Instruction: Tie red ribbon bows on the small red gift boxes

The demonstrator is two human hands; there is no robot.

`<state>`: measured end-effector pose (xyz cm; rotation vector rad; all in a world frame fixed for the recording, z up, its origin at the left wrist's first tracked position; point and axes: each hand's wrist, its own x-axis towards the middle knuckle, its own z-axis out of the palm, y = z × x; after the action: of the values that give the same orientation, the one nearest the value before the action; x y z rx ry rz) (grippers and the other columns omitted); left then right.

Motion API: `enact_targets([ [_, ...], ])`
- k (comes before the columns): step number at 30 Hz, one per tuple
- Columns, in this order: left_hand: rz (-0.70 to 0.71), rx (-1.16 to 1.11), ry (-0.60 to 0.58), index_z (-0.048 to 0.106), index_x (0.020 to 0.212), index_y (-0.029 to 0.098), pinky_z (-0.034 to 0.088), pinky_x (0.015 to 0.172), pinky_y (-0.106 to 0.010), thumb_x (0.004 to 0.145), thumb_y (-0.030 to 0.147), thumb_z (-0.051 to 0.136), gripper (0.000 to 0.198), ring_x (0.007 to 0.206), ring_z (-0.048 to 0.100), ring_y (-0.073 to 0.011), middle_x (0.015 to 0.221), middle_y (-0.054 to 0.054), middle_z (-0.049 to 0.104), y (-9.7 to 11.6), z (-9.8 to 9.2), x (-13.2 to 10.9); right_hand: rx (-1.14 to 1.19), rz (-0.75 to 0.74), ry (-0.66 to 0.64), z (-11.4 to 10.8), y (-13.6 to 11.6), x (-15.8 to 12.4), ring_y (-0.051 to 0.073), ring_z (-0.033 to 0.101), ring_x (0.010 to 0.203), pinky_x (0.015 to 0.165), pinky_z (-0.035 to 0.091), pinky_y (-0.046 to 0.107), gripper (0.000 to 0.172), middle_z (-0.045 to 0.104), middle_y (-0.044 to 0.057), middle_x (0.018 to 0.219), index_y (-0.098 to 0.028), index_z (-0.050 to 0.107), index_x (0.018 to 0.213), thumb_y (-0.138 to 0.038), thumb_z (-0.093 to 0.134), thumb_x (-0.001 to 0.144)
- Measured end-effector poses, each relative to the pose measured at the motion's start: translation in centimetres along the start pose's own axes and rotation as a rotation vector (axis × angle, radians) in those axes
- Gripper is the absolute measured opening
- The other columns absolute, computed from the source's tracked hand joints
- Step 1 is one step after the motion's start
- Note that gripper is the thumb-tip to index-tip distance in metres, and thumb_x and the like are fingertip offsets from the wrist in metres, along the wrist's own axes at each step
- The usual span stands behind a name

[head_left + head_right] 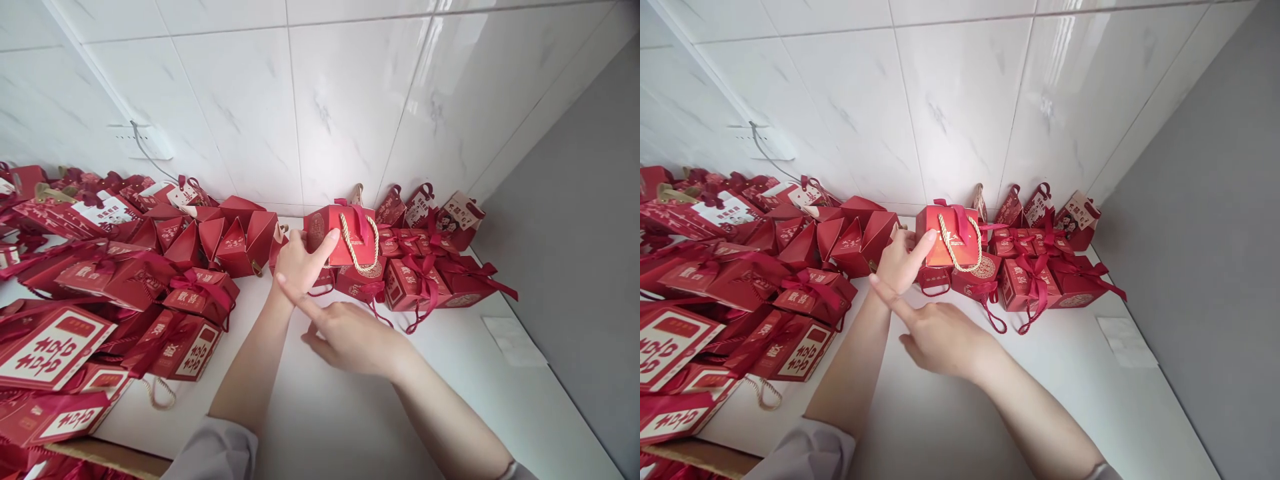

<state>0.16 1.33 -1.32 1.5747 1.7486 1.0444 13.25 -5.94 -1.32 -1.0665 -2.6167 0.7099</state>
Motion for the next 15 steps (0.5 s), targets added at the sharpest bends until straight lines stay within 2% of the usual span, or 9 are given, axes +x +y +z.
enact_targets([
  [4, 0.050, 0.155, 0.087, 0.055, 0.105, 0.022, 0.047, 0.084, -0.041, 0.076, 0.085, 0.044, 0.070, 0.102, 0.066, -0.0322, 0.108, -0.010, 0.070, 0.8, -0.5, -0.6, 0.010, -0.140, -0.136, 1.0, -1.1, 0.4, 0.016, 0.039, 0.049, 0.054, 0.029, 0.024, 0.085, 0.045, -0.007, 0.054, -0.031, 0.006, 0.159, -0.021, 0.052, 0.089],
  [7, 0.049, 0.247, 0.101, 0.052, 0.109, 0.024, 0.046, 0.084, -0.043, 0.073, 0.086, 0.047, 0.072, 0.102, 0.066, -0.0335, 0.108, -0.010, 0.071, 1.3, -0.6, -1.0, 0.058, -0.196, -0.180, 0.4, -0.4, 0.2, 0.014, 0.037, 0.048, 0.054, 0.029, 0.023, 0.083, 0.040, -0.008, 0.052, -0.037, 0.013, 0.157, -0.019, 0.054, 0.088],
  [9, 0.039, 0.263, 0.088, 0.051, 0.109, 0.024, 0.046, 0.083, -0.042, 0.073, 0.084, 0.049, 0.070, 0.101, 0.066, -0.0324, 0.107, -0.009, 0.071, 1.5, -0.6, -1.1, 0.058, -0.129, -0.084, -0.6, 0.6, -0.1, 0.014, 0.036, 0.047, 0.054, 0.030, 0.023, 0.080, 0.039, -0.008, 0.052, -0.035, 0.014, 0.158, -0.018, 0.051, 0.090],
  [12, 0.049, 0.279, 0.086, 0.049, 0.107, 0.026, 0.048, 0.080, -0.040, 0.071, 0.082, 0.055, 0.067, 0.097, 0.068, -0.0303, 0.106, -0.007, 0.071, 1.7, -0.4, -1.2, 0.063, 0.057, 0.122, -1.6, 1.7, -0.5, 0.013, 0.037, 0.046, 0.055, 0.033, 0.023, 0.079, 0.041, -0.009, 0.053, -0.032, 0.004, 0.159, -0.017, 0.044, 0.093],
  [14, 0.073, 0.298, 0.110, 0.047, 0.107, 0.026, 0.048, 0.079, -0.040, 0.068, 0.080, 0.060, 0.068, 0.096, 0.068, -0.0302, 0.107, -0.006, 0.070, 1.7, -0.2, -1.2, 0.060, 0.141, 0.189, -1.4, 1.5, -0.5, 0.015, 0.042, 0.047, 0.056, 0.035, 0.024, 0.081, 0.048, -0.008, 0.055, -0.028, -0.003, 0.159, -0.016, 0.043, 0.093],
  [15, 0.075, 0.306, 0.125, 0.047, 0.107, 0.026, 0.048, 0.079, -0.040, 0.069, 0.079, 0.061, 0.067, 0.097, 0.067, -0.0307, 0.108, -0.006, 0.070, 1.8, -0.2, -1.3, 0.062, 0.145, 0.183, -1.0, 1.2, -0.3, 0.016, 0.046, 0.049, 0.057, 0.037, 0.025, 0.083, 0.052, -0.006, 0.058, -0.025, -0.006, 0.159, -0.016, 0.043, 0.093],
])
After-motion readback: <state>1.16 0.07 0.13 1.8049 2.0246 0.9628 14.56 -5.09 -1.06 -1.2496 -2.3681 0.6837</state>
